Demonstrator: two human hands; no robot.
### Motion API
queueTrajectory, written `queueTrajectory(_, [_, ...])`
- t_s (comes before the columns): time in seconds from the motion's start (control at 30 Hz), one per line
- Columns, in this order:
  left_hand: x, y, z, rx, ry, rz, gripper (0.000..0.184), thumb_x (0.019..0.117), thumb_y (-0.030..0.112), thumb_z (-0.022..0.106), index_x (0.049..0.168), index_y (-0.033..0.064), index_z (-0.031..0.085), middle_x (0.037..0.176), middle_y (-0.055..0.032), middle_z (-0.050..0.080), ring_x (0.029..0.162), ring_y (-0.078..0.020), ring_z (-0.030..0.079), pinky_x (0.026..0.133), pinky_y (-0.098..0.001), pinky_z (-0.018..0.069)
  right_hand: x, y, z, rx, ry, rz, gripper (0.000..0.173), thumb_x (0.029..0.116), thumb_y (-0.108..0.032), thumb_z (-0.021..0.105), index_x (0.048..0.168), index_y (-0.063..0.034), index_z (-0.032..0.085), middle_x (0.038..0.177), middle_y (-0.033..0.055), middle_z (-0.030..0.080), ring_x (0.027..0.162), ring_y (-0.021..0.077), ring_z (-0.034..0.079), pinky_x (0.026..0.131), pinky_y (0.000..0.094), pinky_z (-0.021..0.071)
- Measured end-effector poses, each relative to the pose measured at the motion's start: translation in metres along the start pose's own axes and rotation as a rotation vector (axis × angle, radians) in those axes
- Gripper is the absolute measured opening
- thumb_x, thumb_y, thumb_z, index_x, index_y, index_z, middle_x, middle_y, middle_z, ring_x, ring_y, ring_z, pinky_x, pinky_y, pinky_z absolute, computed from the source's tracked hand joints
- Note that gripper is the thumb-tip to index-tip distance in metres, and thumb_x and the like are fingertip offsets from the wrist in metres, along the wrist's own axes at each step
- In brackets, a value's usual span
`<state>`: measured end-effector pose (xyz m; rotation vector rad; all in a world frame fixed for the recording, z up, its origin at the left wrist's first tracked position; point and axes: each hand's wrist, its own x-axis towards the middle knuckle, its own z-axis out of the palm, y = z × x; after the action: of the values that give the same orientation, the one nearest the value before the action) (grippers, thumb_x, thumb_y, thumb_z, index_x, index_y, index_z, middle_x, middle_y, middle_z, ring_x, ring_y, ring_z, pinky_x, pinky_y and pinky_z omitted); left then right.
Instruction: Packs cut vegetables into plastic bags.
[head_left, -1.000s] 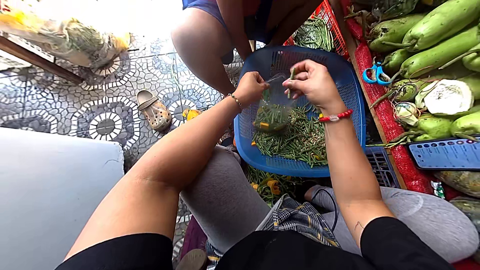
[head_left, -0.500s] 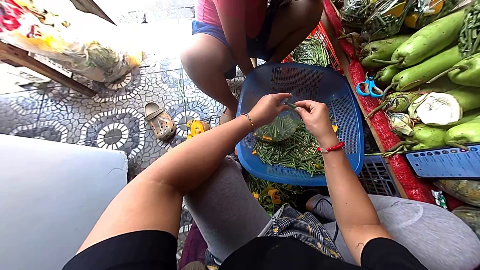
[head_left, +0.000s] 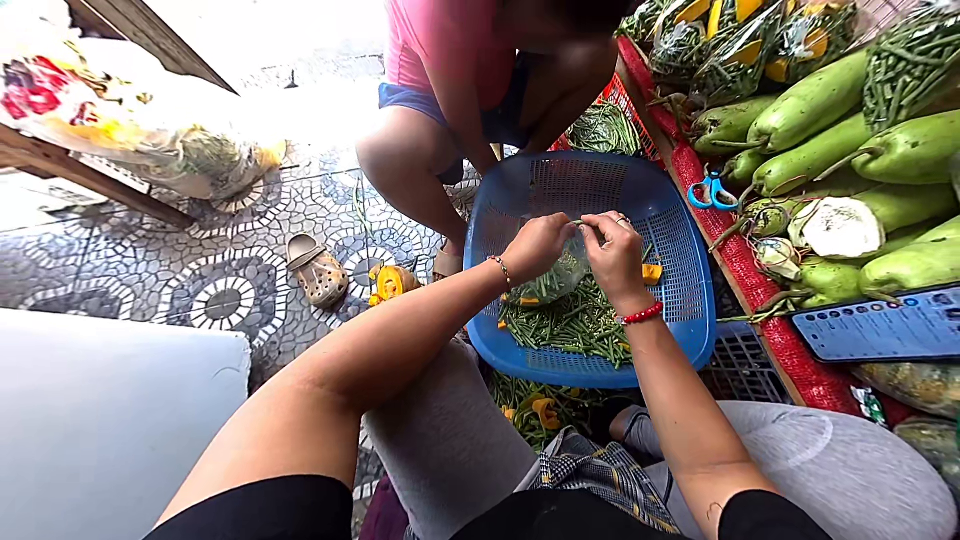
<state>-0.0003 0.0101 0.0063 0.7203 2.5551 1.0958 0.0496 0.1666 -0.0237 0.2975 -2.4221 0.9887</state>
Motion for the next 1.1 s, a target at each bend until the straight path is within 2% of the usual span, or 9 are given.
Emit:
queueTrajectory(0.2, [0.007,0.004,0.002,-0.181,0.148,-0.203,0.032,0.1120,0.015,0.040,0.100,-0.0046,0.062,0.082,-0.0130,0.057,0.075,-0.0221,0.056,0.074,-0.0411,0.0471,0.015,-0.009,0.028,0.110,0.100,0.105,0.019,0.0993,-0.004,0.063,0.113,0.0056,0.072,0.109,0.0206,0.071,0.101,0.0314,0.069,0.092,0.0428,0.0556])
queueTrajectory(0.4, [0.011,-0.007,-0.003,-0.219,0.196,-0.347,0.037,0.1129,0.016,0.036,0.097,-0.0066,0.060,0.085,-0.0182,0.057,0.081,-0.0294,0.058,0.078,-0.0476,0.0476,0.028,-0.013,0.059,0.110,0.091,0.135,0.018,0.0985,-0.003,0.062,0.106,0.0096,0.072,0.105,0.0248,0.071,0.101,0.0383,0.069,0.093,0.0474,0.0539])
queueTrajectory(0.57, [0.009,-0.013,-0.008,-0.234,0.190,-0.371,0.039,0.1137,0.017,0.033,0.098,-0.0063,0.060,0.084,-0.0169,0.056,0.077,-0.0269,0.057,0.074,-0.0447,0.0473,0.031,-0.014,0.064,0.075,0.034,0.133,0.017,0.0985,-0.005,0.062,0.104,0.0077,0.071,0.103,0.0242,0.070,0.100,0.0388,0.068,0.091,0.0497,0.0533])
queueTrajectory(0.73, [0.009,-0.017,-0.012,-0.276,0.173,-0.381,0.037,0.1136,0.017,0.036,0.104,-0.0060,0.063,0.087,-0.0169,0.058,0.078,-0.0261,0.057,0.075,-0.0447,0.0475,0.038,-0.005,0.060,0.090,-0.119,0.100,0.021,0.1010,-0.006,0.056,0.112,0.0054,0.070,0.109,0.0250,0.069,0.106,0.0396,0.066,0.093,0.0524,0.0527])
queueTrajectory(0.8, [0.009,-0.019,-0.011,-0.297,0.187,-0.378,0.037,0.1136,0.017,0.036,0.105,-0.0053,0.064,0.087,-0.0169,0.059,0.078,-0.0259,0.057,0.075,-0.0445,0.0476,0.040,-0.006,0.060,0.112,-0.154,0.083,0.029,0.1022,-0.003,0.052,0.124,0.0037,0.070,0.109,0.0248,0.067,0.101,0.0379,0.066,0.089,0.0504,0.0535])
queueTrajectory(0.87, [0.009,-0.019,-0.011,-0.316,0.196,-0.387,0.037,0.1135,0.017,0.036,0.110,-0.0055,0.065,0.092,-0.0188,0.062,0.082,-0.0270,0.059,0.078,-0.0457,0.0487,0.040,-0.011,0.061,0.114,-0.203,0.123,0.041,0.1029,-0.001,0.046,0.141,0.0009,0.061,0.115,0.0265,0.063,0.099,0.0379,0.064,0.085,0.0499,0.0536])
queueTrajectory(0.97, [0.008,-0.018,-0.014,-0.333,0.212,-0.418,0.038,0.1135,0.018,0.036,0.109,-0.0042,0.066,0.089,-0.0165,0.061,0.078,-0.0247,0.057,0.075,-0.0438,0.0474,0.042,-0.015,0.061,0.177,-0.261,0.210,0.048,0.1071,-0.005,0.041,0.155,-0.0033,0.045,0.130,0.0281,0.062,0.114,0.0403,0.063,0.097,0.0517,0.0512])
queueTrajectory(1.0, [0.007,-0.019,-0.014,-0.342,0.220,-0.427,0.038,0.1135,0.019,0.036,0.107,-0.0035,0.066,0.085,-0.0144,0.058,0.075,-0.0230,0.054,0.072,-0.0423,0.0459,0.043,-0.015,0.061,0.200,-0.266,0.222,0.048,0.1077,-0.006,0.041,0.156,-0.0037,0.043,0.128,0.0277,0.063,0.113,0.0398,0.063,0.096,0.0513,0.0512])
queueTrajectory(1.1, [0.007,-0.023,-0.016,-0.382,0.248,-0.459,0.038,0.1128,0.019,0.038,0.100,-0.0029,0.066,0.080,-0.0122,0.056,0.071,-0.0211,0.054,0.069,-0.0410,0.0460,0.043,-0.016,0.062,0.284,-0.231,0.248,0.033,0.1070,-0.006,0.046,0.136,-0.0001,0.061,0.125,0.0243,0.065,0.112,0.0372,0.064,0.096,0.0507,0.0513])
